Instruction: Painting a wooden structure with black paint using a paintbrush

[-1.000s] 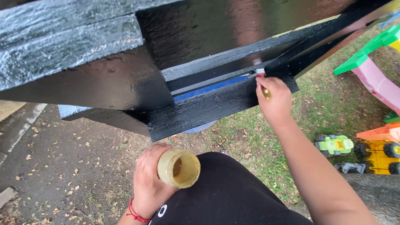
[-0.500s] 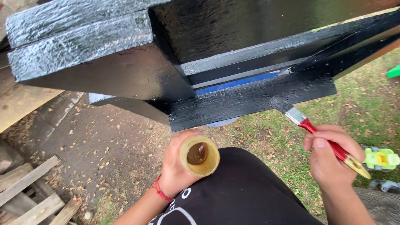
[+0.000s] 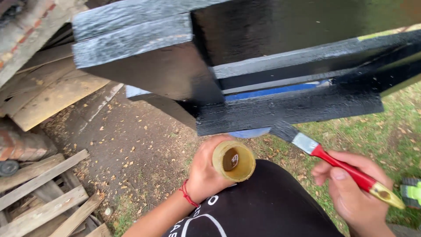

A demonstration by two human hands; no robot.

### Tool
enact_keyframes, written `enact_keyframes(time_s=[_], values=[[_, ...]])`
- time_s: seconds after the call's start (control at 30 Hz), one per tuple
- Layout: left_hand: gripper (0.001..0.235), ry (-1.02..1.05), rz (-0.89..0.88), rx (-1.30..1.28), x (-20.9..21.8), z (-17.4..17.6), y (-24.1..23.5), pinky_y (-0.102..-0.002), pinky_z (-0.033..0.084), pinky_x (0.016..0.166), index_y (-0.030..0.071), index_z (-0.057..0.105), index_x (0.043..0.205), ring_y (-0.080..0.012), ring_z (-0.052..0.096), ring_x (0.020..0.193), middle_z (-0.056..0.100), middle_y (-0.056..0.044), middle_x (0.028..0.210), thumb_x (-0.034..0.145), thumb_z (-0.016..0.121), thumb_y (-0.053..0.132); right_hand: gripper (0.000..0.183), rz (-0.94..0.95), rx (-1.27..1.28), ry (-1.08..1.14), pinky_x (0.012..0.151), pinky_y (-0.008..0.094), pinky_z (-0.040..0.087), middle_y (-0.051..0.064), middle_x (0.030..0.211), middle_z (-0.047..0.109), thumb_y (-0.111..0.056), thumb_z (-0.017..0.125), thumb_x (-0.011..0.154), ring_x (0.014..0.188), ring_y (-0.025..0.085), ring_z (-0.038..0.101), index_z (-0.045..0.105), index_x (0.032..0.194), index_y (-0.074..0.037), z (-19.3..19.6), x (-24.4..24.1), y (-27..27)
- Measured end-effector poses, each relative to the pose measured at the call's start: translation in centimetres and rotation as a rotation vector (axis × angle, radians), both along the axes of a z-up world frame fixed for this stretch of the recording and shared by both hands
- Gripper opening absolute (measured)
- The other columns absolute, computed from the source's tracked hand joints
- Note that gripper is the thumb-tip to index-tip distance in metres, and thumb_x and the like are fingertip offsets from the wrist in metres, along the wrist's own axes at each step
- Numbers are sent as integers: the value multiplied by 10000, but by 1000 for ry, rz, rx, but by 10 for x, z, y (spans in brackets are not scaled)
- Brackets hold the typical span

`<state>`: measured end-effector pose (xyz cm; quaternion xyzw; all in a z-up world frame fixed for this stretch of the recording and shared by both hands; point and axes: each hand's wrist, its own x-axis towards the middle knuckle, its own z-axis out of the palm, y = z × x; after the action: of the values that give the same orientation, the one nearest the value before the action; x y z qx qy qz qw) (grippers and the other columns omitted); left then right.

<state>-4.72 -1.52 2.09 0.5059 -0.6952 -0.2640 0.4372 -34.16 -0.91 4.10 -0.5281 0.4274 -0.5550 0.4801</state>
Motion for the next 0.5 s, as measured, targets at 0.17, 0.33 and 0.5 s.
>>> enact_keyframes(time_s=[0.17,0.33,0.5], values=[[563,-43,54,-39,9,18,6,-383,493,894,109,636,1117,-272,686,989,691,-70,1086,693,808,437,377,-71,-78,-107,656,193,695,148,956,720,-221,654,938,787,206,784,582,1238,-5,-3,0,8],[513,-53,124,28,10,31,10,-371,510,862,146,660,1057,-244,695,947,709,-37,1033,636,814,394,455,-162,401,171,951,460,508,364,1210,652,76,429,885,910,481,684,480,1336,105,48,-6,-1],[463,-26,94,13,16,34,11,-375,497,875,134,663,1049,-254,678,954,694,-46,1050,673,809,360,701,203,1250,-101,516,398,277,302,1044,754,-414,318,1057,519,274,375,701,1385,73,-56,-115,-49]])
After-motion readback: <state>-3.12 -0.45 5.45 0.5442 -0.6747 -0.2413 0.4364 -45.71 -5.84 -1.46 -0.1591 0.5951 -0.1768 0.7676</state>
